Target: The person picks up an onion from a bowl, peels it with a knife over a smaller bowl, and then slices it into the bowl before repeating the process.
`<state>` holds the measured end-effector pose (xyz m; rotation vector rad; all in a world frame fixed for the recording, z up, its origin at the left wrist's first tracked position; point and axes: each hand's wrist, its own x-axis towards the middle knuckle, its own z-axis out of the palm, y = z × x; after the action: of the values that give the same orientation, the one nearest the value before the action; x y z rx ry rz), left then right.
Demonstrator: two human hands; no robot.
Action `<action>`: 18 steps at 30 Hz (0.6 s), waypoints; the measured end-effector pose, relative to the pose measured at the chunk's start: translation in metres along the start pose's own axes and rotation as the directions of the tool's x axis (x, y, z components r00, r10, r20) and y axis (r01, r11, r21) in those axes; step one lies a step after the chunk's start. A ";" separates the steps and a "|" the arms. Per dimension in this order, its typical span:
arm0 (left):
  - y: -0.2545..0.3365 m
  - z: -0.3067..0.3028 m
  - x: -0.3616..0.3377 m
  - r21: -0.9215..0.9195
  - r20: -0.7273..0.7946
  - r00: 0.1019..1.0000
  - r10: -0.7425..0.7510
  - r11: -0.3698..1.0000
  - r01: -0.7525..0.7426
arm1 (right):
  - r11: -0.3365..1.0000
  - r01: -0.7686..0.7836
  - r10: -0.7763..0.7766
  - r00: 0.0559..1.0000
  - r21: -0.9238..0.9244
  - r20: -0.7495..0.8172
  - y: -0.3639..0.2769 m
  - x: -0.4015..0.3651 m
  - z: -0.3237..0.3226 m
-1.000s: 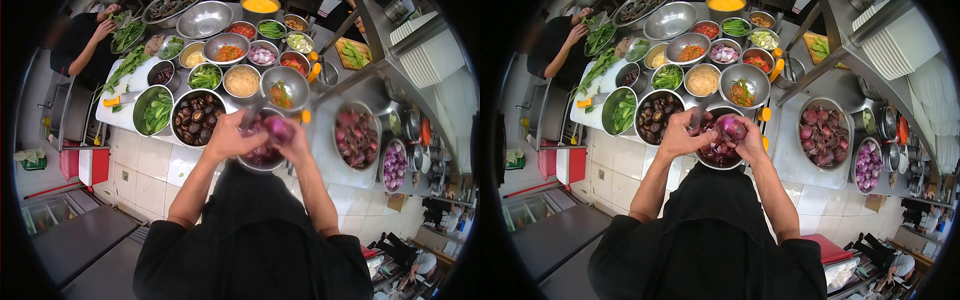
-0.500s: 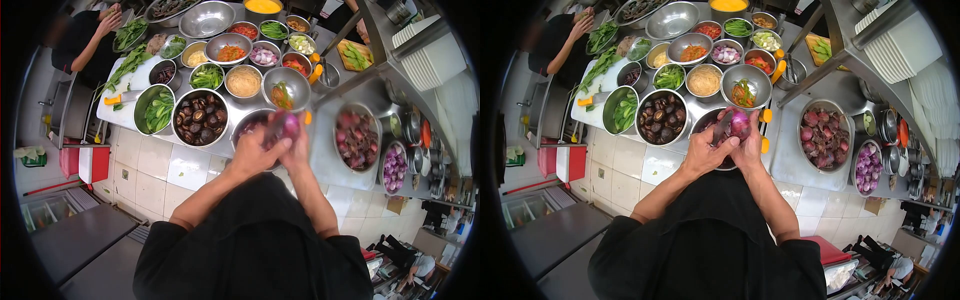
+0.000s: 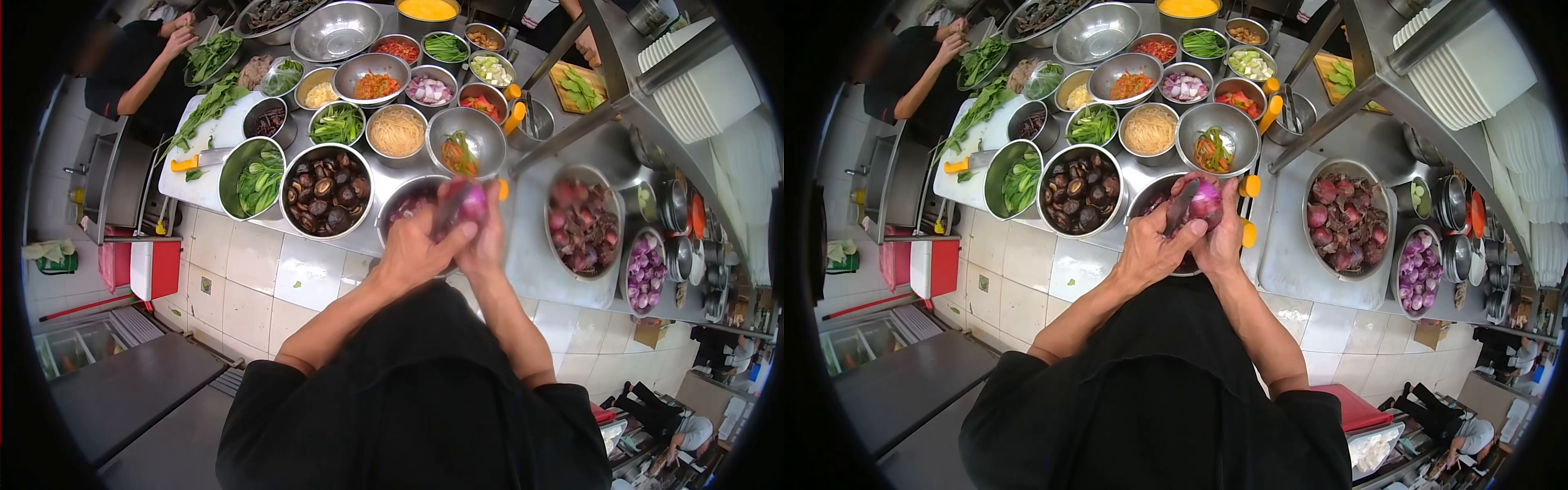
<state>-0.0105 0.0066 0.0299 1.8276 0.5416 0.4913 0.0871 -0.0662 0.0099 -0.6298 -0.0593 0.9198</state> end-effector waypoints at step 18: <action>-0.012 0.005 -0.003 -0.234 0.079 0.996 -0.042 0.970 0.060 | 0.923 0.262 -0.260 0.965 -0.282 0.045 0.008 -0.002 -0.001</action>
<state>-0.0110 0.0044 0.0171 1.5939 0.4583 0.4324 0.0800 -0.0649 0.0049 -0.8645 -0.2807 0.6581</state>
